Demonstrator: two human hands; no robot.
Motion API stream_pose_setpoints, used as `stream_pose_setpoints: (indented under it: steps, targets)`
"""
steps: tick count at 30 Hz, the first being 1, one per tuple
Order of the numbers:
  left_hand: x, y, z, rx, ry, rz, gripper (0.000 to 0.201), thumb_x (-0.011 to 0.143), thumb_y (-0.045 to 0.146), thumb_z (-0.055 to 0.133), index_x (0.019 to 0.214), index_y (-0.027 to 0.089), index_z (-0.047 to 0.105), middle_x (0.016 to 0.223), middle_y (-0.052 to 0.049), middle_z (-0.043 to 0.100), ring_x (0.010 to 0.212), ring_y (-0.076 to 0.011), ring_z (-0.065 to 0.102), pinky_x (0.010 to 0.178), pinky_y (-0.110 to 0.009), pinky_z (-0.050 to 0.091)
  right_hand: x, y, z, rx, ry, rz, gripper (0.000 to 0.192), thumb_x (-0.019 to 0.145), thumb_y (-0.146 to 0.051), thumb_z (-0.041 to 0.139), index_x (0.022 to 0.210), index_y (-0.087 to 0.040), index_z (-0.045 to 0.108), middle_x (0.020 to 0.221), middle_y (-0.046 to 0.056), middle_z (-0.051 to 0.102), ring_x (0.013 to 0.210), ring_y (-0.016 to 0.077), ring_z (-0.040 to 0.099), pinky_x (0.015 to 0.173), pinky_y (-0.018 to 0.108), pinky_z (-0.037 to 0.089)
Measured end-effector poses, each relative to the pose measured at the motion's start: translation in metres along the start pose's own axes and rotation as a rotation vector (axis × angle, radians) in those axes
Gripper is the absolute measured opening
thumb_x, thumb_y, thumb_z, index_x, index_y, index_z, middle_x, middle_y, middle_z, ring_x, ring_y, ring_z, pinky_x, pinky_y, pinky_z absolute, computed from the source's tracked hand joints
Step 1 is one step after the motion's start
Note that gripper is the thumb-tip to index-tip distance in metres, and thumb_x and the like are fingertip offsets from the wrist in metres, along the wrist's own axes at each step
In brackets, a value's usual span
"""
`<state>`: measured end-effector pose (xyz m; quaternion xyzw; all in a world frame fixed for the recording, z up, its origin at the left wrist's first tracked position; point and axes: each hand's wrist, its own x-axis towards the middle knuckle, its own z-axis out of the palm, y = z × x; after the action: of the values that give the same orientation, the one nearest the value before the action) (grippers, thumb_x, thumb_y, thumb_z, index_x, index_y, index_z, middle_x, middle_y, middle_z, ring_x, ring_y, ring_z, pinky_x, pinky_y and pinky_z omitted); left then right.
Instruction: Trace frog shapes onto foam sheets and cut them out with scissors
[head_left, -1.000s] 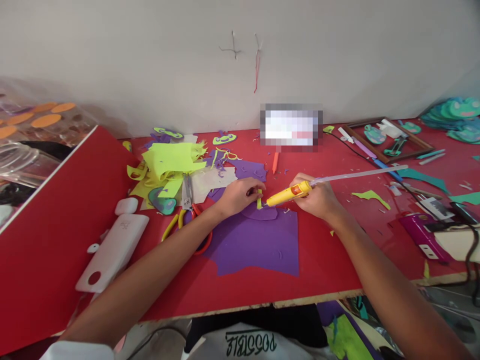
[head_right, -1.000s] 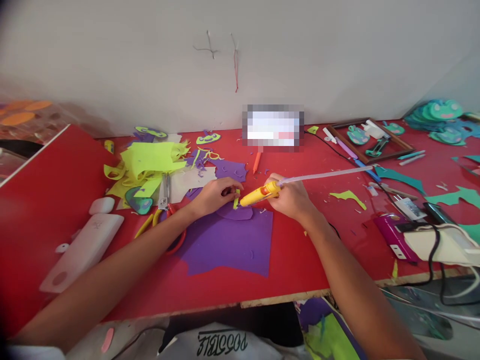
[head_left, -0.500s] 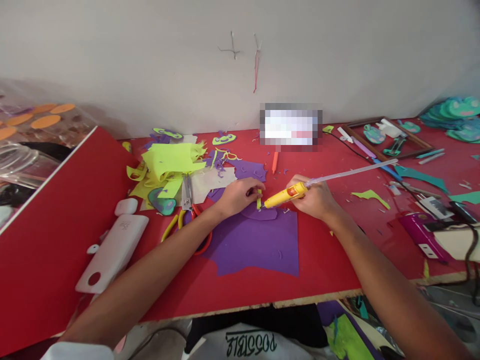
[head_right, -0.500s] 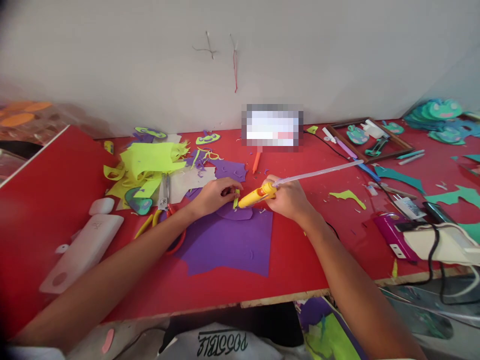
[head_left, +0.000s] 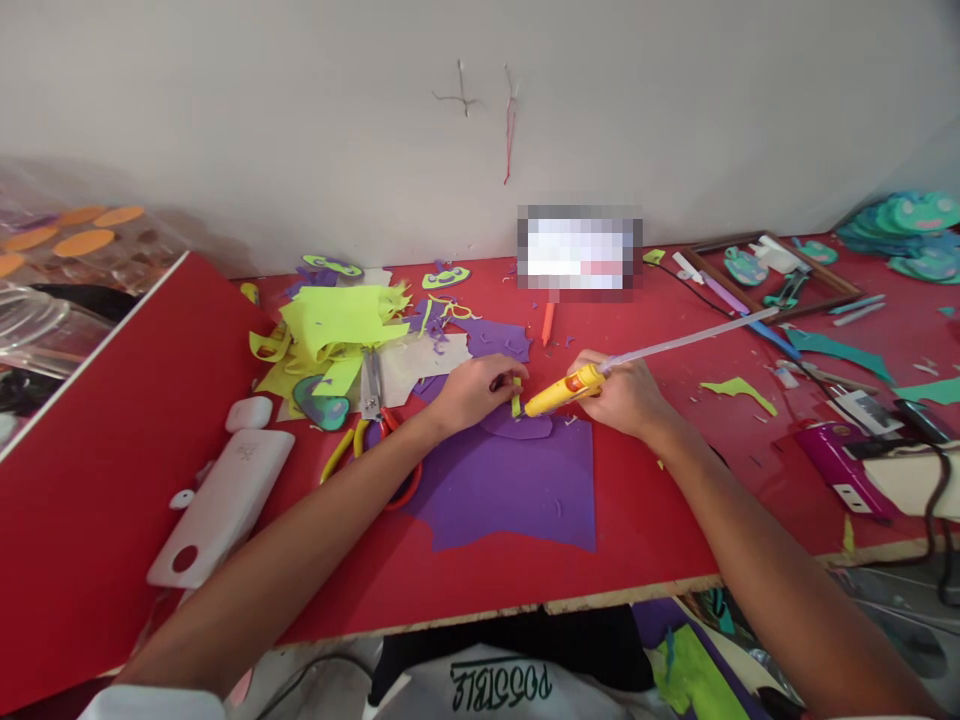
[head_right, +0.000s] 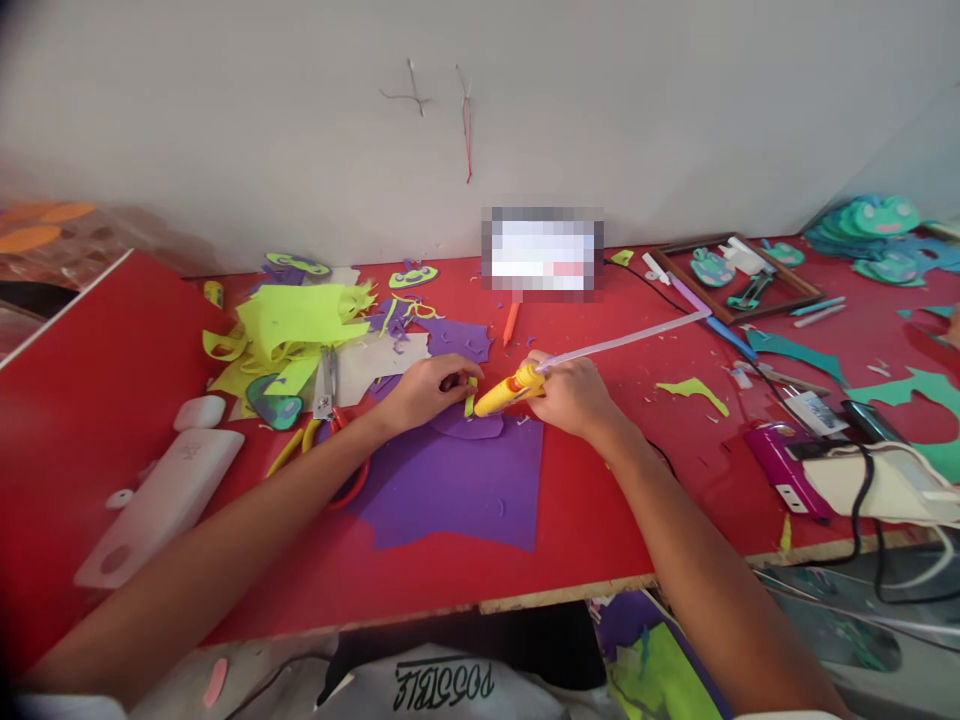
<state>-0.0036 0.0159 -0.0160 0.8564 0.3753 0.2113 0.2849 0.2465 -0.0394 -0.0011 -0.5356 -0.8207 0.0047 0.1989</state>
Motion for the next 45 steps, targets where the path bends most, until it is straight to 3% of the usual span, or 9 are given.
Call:
stream_pose_setpoints:
  steps: [6, 17, 24, 45]
  targets:
    - [0.000, 0.002, -0.001, 0.000, 0.000, -0.011, 0.019, 0.088, 0.019, 0.065, 0.105, 0.020, 0.072, 0.085, -0.001, 0.069, 0.070, -0.0118, 0.055, 0.065, -0.024, 0.037, -0.001, 0.004, 0.000, -0.002, 0.081, 0.029, 0.009, 0.080, -0.017, 0.054, 0.075, -0.021, 0.060, 0.080, 0.002, 0.068, 0.059, 0.0163, 0.055, 0.057, 0.030, 0.026]
    - [0.000, 0.000, 0.000, -0.001, 0.003, -0.004, 0.019, 0.087, 0.017, 0.065, 0.105, 0.019, 0.072, 0.084, 0.000, 0.068, 0.068, -0.0109, 0.054, 0.065, -0.024, 0.037, -0.001, 0.003, 0.001, 0.031, 0.067, 0.015, 0.010, 0.081, -0.016, 0.055, 0.078, -0.021, 0.062, 0.084, 0.002, 0.067, 0.061, 0.0155, 0.054, 0.058, 0.029, 0.028]
    - [0.000, 0.000, 0.000, 0.001, 0.004, -0.003, 0.021, 0.086, 0.014, 0.064, 0.104, 0.020, 0.072, 0.083, 0.000, 0.067, 0.068, -0.0109, 0.053, 0.065, -0.024, 0.036, 0.000, -0.006, 0.003, 0.077, -0.022, -0.002, 0.010, 0.087, -0.018, 0.054, 0.079, -0.021, 0.060, 0.086, 0.002, 0.065, 0.061, 0.0149, 0.053, 0.056, 0.029, 0.026]
    - [0.000, 0.003, -0.001, -0.004, 0.002, -0.022, 0.021, 0.086, 0.015, 0.064, 0.104, 0.020, 0.072, 0.084, -0.001, 0.068, 0.069, -0.0118, 0.054, 0.065, -0.024, 0.037, -0.001, 0.000, 0.004, 0.017, 0.053, -0.010, 0.008, 0.082, -0.016, 0.055, 0.078, -0.021, 0.060, 0.085, 0.003, 0.069, 0.058, 0.0162, 0.056, 0.057, 0.030, 0.031]
